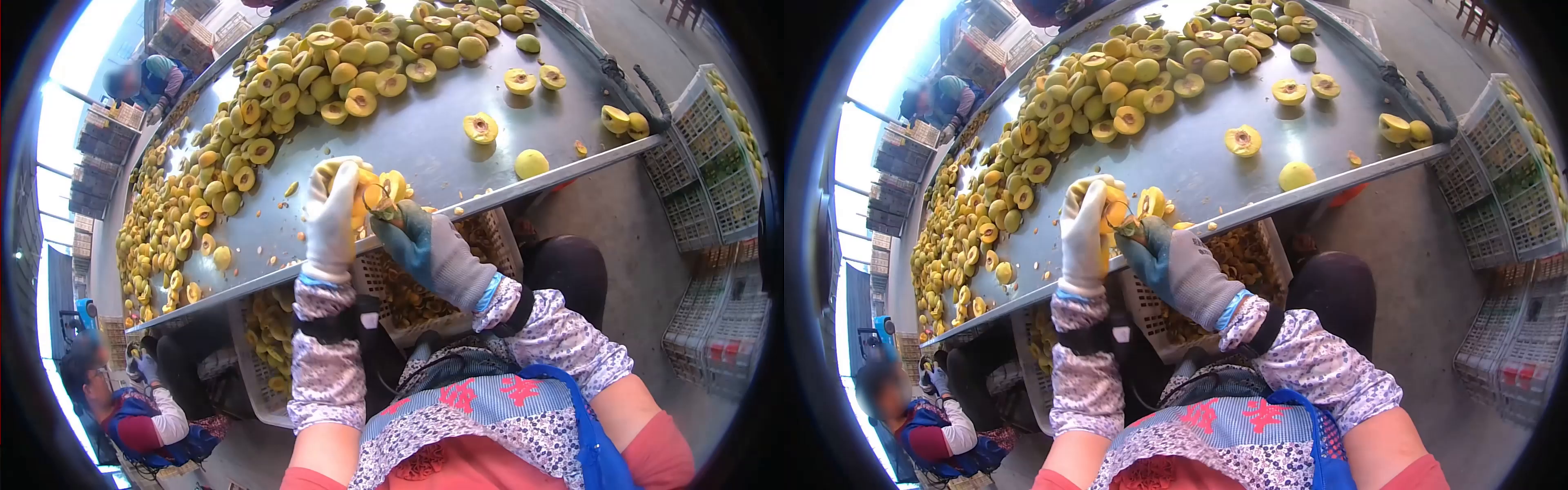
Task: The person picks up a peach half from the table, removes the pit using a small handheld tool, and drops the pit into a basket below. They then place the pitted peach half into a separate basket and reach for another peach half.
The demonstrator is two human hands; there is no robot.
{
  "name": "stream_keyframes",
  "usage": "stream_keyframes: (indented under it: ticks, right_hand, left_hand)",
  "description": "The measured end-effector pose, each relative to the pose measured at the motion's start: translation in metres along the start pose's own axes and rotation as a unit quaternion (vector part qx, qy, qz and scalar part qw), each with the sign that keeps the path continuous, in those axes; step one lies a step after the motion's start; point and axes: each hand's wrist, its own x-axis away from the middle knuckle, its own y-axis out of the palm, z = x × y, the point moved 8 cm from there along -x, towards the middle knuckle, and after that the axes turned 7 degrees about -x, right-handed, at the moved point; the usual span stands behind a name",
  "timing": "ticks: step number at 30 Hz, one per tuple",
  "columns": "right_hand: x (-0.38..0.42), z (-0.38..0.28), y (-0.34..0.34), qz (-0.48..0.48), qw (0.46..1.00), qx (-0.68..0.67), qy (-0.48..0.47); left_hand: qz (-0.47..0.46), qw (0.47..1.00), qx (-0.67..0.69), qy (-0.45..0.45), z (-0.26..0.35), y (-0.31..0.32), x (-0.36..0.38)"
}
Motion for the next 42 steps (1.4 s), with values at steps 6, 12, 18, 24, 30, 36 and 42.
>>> stream_keyframes:
  ticks: [6, 12, 18, 24, 30, 36, 42]
  right_hand:
    - [-0.003, 0.018, 0.006, -0.003, 0.998, 0.016, 0.053]
    - [-0.007, 0.014, 0.016, -0.02, 1.0, -0.001, 0.016]
    - [-0.007, 0.021, 0.022, -0.026, 1.0, -0.008, 0.012]
    - [-0.004, 0.035, 0.04, -0.051, 0.988, -0.138, 0.041]
    - [0.003, 0.037, 0.043, -0.083, 0.983, -0.128, 0.102]
    - [0.005, 0.029, 0.048, -0.145, 0.98, -0.12, 0.072]
    - [0.017, 0.012, 0.05, -0.173, 0.949, -0.224, 0.135]
  left_hand:
    - [0.023, 0.994, 0.103, 0.019, 0.003, 0.005, 0.019]
    - [0.05, 0.995, 0.078, 0.039, 0.0, 0.0, 0.018]
    - [-0.002, 0.961, 0.273, -0.052, 0.006, 0.023, 0.033]
    - [0.075, 0.949, 0.292, -0.094, -0.004, 0.024, 0.036]
    - [0.013, 0.98, 0.19, -0.062, -0.004, 0.02, 0.036]
    - [-0.123, 0.991, 0.005, -0.056, 0.016, 0.017, 0.027]
    - [-0.067, 0.994, 0.075, -0.037, 0.012, 0.015, 0.027]
